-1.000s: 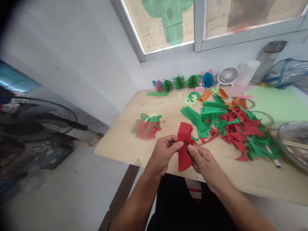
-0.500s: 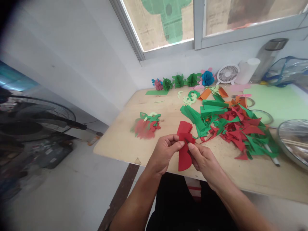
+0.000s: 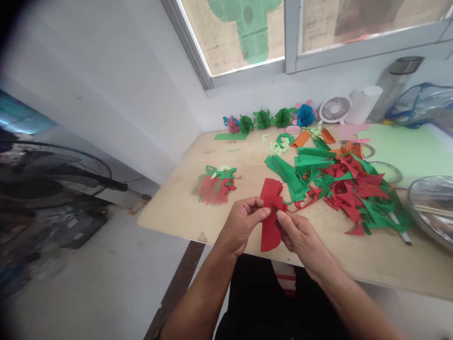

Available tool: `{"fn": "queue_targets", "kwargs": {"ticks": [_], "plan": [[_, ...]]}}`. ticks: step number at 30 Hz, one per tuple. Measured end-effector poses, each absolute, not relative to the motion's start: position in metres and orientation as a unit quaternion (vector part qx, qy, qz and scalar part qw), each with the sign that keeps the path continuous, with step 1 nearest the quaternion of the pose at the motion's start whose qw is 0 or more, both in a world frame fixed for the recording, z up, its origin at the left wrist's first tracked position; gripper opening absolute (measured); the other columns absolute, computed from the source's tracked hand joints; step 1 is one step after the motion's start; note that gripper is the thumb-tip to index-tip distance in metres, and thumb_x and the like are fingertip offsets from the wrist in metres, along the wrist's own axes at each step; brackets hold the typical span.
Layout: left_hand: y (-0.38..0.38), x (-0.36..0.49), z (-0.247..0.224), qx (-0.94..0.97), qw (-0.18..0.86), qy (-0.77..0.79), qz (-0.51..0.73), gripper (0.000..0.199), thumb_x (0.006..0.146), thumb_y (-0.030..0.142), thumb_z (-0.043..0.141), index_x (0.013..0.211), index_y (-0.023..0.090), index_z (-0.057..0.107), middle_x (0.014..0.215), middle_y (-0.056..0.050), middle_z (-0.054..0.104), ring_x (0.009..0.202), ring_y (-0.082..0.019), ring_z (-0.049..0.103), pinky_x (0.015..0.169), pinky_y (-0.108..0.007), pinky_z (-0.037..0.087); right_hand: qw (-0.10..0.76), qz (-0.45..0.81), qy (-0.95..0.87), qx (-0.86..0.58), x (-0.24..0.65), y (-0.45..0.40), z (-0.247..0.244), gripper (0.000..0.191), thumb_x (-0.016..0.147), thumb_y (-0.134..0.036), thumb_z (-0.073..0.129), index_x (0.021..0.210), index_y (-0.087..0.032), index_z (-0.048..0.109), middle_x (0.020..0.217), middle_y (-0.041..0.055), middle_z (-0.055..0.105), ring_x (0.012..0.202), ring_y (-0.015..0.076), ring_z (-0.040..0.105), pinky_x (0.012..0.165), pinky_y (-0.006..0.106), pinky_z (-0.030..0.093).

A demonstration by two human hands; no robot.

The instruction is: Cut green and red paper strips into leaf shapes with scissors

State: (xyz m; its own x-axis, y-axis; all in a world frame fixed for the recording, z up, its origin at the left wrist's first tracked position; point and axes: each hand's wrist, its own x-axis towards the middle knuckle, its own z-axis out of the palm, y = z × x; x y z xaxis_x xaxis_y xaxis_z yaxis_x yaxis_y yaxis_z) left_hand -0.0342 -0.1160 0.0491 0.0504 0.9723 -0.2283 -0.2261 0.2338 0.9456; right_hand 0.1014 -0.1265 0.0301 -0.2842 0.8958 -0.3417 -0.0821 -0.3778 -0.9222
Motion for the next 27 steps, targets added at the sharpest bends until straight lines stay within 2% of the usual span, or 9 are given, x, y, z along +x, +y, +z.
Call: {"fn": "queue_targets", "kwargs": {"ticks": [15, 27], "plan": [[-0.1154, -0.0352, 0.0517, 0.365, 0.631, 0.478, 0.490, 0.020, 0.062, 0.027, 0.071, 0.061, 0.014, 0.056, 0.056, 0.003, 0.054, 0.057, -0.008, 0.048, 0.059, -0.023, 0.037, 0.368, 0.696, -0.408, -0.462, 0.1019, -0.1282, 0.0302, 0.048, 0.078, -0.062, 0.054, 0.060, -0.021, 0.036, 0.051, -0.0089, 0.023, 0.043, 0.0060, 0.013, 0.041, 0.024, 0.010], [-0.1157, -0.0339, 0.0552, 0.361, 0.638, 0.468, 0.494, 0.019, 0.062, 0.027, 0.072, 0.060, 0.013, 0.058, 0.059, 0.001, 0.058, 0.057, -0.008, 0.050, 0.060, -0.023, 0.039, 0.356, 0.688, -0.414, -0.478, 0.1029, -0.1254, 0.0308, 0.050, 0.075, -0.064, 0.055, 0.059, -0.022, 0.035, 0.046, -0.0098, 0.023, 0.041, 0.0055, 0.015, 0.041, 0.023, 0.009]]}}
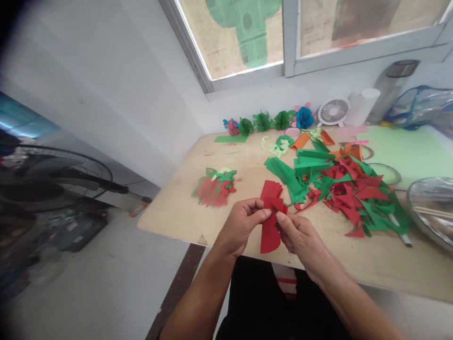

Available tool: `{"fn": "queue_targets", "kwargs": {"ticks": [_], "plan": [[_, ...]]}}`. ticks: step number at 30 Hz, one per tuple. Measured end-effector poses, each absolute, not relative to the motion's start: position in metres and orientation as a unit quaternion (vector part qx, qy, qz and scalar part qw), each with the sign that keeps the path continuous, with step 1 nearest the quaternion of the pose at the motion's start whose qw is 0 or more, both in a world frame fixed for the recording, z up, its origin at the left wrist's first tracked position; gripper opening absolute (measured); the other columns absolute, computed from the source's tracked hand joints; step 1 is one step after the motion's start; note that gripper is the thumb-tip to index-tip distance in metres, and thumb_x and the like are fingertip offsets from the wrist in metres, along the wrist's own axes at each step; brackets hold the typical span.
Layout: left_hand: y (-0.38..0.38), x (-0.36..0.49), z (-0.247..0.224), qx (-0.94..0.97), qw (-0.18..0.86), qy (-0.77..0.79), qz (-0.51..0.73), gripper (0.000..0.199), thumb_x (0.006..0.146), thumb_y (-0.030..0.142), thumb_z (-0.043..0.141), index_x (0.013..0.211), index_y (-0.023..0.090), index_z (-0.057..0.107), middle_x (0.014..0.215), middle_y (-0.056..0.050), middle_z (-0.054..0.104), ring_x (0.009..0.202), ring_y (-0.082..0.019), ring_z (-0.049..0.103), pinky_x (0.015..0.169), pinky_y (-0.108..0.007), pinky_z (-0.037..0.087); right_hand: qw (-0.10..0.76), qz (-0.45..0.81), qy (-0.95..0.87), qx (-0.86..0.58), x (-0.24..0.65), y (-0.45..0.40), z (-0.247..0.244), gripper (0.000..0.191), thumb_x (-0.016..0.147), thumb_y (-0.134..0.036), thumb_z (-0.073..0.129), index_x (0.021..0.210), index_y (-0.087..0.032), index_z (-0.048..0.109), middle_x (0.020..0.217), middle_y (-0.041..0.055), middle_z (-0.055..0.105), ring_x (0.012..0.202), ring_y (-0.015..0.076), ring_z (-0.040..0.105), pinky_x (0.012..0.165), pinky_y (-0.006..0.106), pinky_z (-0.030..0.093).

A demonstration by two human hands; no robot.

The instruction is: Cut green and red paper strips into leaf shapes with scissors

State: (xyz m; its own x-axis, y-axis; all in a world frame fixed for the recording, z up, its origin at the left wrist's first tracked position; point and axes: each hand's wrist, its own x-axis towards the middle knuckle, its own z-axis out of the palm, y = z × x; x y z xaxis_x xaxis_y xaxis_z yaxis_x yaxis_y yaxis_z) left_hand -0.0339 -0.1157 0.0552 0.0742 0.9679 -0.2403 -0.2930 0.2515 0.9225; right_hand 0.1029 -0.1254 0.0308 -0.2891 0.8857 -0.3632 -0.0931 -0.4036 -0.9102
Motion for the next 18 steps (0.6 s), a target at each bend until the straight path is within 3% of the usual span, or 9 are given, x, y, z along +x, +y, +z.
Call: {"fn": "queue_targets", "kwargs": {"ticks": [18], "plan": [[-0.1161, -0.0372, 0.0554, 0.388, 0.629, 0.476, 0.478, 0.020, 0.064, 0.030, 0.071, 0.064, 0.013, 0.061, 0.056, 0.002, 0.055, 0.057, -0.009, 0.050, 0.061, -0.024, 0.040, 0.352, 0.670, -0.425, -0.496, 0.1031, -0.1249, 0.0312, 0.053, 0.072, -0.066, 0.057, 0.056, -0.021, 0.035, 0.045, -0.0087, 0.027, 0.041, 0.0055, 0.021, 0.040, 0.023, 0.013]]}}
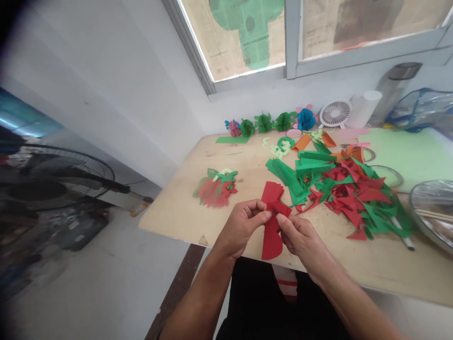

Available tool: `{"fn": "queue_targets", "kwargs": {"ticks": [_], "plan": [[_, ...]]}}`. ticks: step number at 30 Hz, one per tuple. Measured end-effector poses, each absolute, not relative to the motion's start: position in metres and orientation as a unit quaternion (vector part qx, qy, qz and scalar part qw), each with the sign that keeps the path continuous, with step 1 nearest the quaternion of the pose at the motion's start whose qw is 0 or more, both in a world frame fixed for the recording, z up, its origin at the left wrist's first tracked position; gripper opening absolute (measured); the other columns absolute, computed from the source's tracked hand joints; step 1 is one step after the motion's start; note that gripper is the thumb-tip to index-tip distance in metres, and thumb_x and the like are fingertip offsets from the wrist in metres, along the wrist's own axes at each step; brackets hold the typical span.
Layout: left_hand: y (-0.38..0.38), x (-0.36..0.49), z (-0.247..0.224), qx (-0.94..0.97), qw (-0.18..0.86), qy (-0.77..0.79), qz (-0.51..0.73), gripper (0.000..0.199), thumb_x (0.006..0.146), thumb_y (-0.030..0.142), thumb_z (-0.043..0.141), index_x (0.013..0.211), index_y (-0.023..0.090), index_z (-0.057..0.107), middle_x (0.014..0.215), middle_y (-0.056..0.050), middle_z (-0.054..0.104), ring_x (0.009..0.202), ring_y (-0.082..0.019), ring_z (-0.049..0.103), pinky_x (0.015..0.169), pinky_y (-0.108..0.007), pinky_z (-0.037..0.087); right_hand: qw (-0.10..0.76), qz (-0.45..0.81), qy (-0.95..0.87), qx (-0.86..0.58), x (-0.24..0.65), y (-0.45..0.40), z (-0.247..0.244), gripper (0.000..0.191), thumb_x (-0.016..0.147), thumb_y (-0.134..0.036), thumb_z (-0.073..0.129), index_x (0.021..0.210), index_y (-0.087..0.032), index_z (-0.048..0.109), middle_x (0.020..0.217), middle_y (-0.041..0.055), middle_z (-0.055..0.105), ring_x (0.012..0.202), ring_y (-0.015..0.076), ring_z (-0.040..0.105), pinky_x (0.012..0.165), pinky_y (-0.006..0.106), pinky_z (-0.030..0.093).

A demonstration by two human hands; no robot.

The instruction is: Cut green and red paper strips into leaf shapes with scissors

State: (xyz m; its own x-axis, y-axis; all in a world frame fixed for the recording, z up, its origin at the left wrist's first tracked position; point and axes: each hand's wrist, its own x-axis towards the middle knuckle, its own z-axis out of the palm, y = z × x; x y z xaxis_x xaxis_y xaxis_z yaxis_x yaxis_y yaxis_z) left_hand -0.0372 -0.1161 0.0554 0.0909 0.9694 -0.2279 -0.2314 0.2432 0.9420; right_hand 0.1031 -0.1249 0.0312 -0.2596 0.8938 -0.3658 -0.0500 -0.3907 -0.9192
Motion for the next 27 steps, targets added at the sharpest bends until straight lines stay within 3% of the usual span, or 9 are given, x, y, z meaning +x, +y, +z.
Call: {"fn": "queue_targets", "kwargs": {"ticks": [27], "plan": [[-0.1167, -0.0371, 0.0558, 0.372, 0.636, 0.468, 0.488, 0.011, 0.066, 0.021, 0.068, 0.064, 0.013, 0.061, 0.058, 0.002, 0.058, 0.056, -0.007, 0.048, 0.059, -0.021, 0.037, 0.354, 0.654, -0.447, -0.497, 0.0999, -0.1258, 0.0264, 0.053, 0.073, -0.068, 0.054, 0.056, -0.021, 0.035, 0.043, -0.0088, 0.028, 0.039, 0.0049, 0.020, 0.041, 0.023, 0.011]]}}
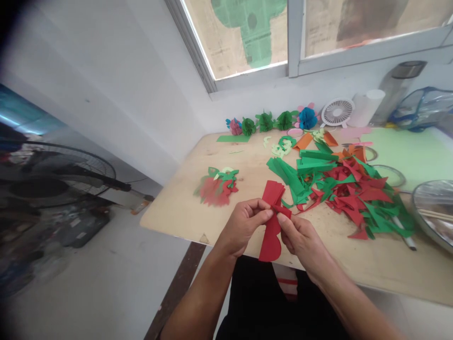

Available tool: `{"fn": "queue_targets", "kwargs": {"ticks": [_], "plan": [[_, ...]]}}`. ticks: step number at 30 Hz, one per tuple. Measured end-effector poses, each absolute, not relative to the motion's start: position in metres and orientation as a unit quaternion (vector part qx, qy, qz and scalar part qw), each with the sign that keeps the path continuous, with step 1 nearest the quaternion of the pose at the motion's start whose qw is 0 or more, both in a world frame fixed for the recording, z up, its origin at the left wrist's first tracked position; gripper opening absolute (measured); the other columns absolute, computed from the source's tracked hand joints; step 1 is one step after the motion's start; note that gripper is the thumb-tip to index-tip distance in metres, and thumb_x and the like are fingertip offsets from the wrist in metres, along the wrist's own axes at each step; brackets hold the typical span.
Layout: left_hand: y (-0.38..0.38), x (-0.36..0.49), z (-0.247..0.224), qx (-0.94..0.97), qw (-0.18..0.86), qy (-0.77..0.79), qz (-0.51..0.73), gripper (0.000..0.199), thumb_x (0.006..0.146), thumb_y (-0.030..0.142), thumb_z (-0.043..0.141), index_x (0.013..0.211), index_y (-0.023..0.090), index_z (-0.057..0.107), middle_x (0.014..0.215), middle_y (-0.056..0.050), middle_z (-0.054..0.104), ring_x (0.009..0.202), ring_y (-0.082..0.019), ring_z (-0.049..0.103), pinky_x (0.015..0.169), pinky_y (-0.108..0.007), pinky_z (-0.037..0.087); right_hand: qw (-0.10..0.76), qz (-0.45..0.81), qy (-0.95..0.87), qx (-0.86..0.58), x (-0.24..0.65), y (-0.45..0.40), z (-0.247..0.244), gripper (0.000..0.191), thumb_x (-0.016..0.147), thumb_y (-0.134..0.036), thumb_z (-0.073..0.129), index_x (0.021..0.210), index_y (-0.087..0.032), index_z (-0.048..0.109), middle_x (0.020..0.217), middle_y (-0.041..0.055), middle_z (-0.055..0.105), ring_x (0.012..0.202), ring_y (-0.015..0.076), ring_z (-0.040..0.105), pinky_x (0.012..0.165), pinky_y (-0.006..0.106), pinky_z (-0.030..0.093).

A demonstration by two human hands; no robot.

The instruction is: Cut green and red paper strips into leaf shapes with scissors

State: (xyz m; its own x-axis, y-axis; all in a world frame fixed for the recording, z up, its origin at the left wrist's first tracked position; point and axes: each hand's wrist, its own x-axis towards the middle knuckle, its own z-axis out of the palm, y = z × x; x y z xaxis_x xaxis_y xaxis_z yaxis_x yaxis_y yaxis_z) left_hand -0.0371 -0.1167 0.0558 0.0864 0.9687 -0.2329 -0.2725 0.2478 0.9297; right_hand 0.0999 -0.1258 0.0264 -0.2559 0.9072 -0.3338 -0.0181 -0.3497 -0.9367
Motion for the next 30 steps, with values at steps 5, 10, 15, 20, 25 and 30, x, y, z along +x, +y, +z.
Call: {"fn": "queue_targets", "kwargs": {"ticks": [5, 10, 15, 20, 25, 30], "plan": [[-0.117, -0.037, 0.055, 0.377, 0.633, 0.473, 0.483, 0.009, 0.066, 0.019, 0.066, 0.064, 0.012, 0.060, 0.058, 0.002, 0.056, 0.056, -0.006, 0.047, 0.059, -0.021, 0.037, 0.356, 0.654, -0.449, -0.493, 0.100, -0.126, 0.025, 0.053, 0.074, -0.067, 0.054, 0.056, -0.021, 0.034, 0.043, -0.0089, 0.027, 0.039, 0.0048, 0.019, 0.040, 0.023, 0.011], [-0.116, -0.038, 0.054, 0.385, 0.633, 0.477, 0.473, 0.008, 0.066, 0.018, 0.065, 0.064, 0.012, 0.061, 0.057, 0.002, 0.055, 0.055, -0.006, 0.046, 0.059, -0.021, 0.037, 0.352, 0.658, -0.452, -0.487, 0.101, -0.124, 0.026, 0.052, 0.076, -0.065, 0.054, 0.056, -0.022, 0.034, 0.044, -0.0087, 0.027, 0.039, 0.0050, 0.019, 0.040, 0.024, 0.011], [-0.115, -0.039, 0.056, 0.386, 0.640, 0.475, 0.464, 0.007, 0.065, 0.017, 0.065, 0.063, 0.012, 0.061, 0.057, 0.002, 0.055, 0.055, -0.006, 0.045, 0.059, -0.021, 0.036, 0.348, 0.649, -0.463, -0.494, 0.101, -0.123, 0.027, 0.054, 0.074, -0.068, 0.053, 0.054, -0.022, 0.034, 0.043, -0.0087, 0.026, 0.039, 0.0051, 0.019, 0.040, 0.024, 0.011], [-0.114, -0.040, 0.055, 0.389, 0.646, 0.464, 0.465, 0.009, 0.064, 0.019, 0.066, 0.062, 0.013, 0.060, 0.057, 0.002, 0.054, 0.055, -0.006, 0.045, 0.059, -0.022, 0.036, 0.352, 0.640, -0.466, -0.499, 0.101, -0.123, 0.028, 0.055, 0.073, -0.069, 0.053, 0.053, -0.021, 0.035, 0.044, -0.0084, 0.026, 0.040, 0.0052, 0.019, 0.040, 0.023, 0.012], [-0.113, -0.040, 0.050, 0.377, 0.631, 0.473, 0.486, 0.013, 0.064, 0.023, 0.069, 0.062, 0.013, 0.062, 0.057, 0.002, 0.055, 0.055, -0.007, 0.047, 0.059, -0.022, 0.038, 0.379, 0.660, -0.418, -0.496, 0.104, -0.120, 0.025, 0.050, 0.077, -0.062, 0.056, 0.057, -0.019, 0.043, 0.044, -0.0085, 0.027, 0.040, 0.0047, 0.018, 0.039, 0.022, 0.011], [-0.110, -0.036, 0.042, 0.289, 0.576, 0.506, 0.573, 0.020, 0.063, 0.032, 0.072, 0.065, 0.014, 0.061, 0.059, 0.000, 0.059, 0.055, -0.009, 0.051, 0.059, -0.024, 0.041, 0.465, 0.704, -0.293, -0.450, 0.107, -0.122, 0.020, 0.030, 0.083, -0.049, 0.058, 0.083, -0.019, 0.057, 0.052, -0.0064, 0.042, 0.038, 0.0030, 0.025, 0.036, 0.018, 0.016]]}}
